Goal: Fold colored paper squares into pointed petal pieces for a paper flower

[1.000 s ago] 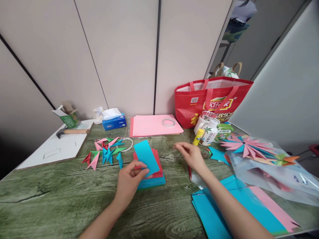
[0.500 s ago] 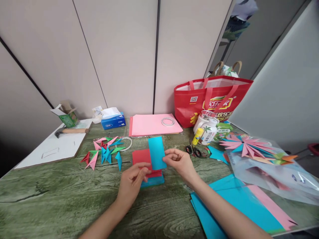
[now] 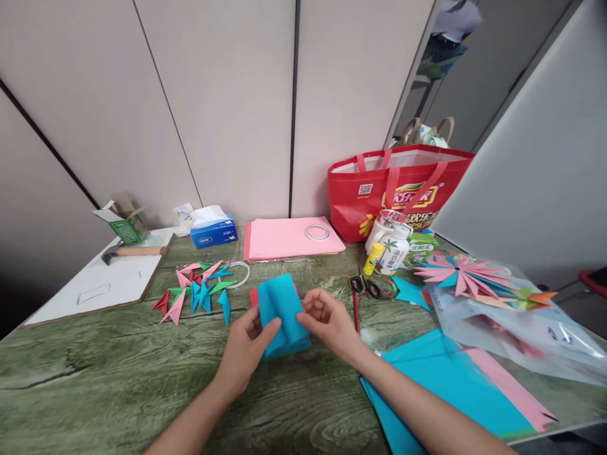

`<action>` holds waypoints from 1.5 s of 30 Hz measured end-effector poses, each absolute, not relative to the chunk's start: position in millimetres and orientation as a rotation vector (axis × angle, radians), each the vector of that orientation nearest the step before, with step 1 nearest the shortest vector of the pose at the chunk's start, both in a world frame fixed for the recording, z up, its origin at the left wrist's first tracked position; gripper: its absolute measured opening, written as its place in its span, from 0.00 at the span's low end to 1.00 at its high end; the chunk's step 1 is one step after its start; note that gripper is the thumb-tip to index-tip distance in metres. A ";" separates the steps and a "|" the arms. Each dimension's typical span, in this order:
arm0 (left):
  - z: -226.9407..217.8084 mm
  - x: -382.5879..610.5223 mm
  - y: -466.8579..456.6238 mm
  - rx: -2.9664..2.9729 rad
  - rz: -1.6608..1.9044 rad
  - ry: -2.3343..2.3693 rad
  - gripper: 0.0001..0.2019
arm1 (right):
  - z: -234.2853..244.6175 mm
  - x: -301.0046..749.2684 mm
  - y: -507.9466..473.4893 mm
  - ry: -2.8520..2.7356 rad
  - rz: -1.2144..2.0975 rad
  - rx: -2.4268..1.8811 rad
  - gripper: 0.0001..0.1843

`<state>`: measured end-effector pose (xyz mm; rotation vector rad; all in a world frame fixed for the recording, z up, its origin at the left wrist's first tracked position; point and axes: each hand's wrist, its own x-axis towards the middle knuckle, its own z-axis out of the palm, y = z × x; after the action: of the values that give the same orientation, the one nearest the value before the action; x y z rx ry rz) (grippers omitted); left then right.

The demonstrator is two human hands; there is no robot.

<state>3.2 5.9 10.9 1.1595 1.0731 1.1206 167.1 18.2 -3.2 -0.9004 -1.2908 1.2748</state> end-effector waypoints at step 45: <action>10.9 3.9 8.2 1.107 1.172 1.204 0.16 | -3.7 161.5 12.2 -1.375 1.079 -0.992 0.19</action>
<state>3.9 8.2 10.9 1.1072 1.2038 1.1718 161.5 12.2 -3.7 -0.9922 -1.3753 1.0794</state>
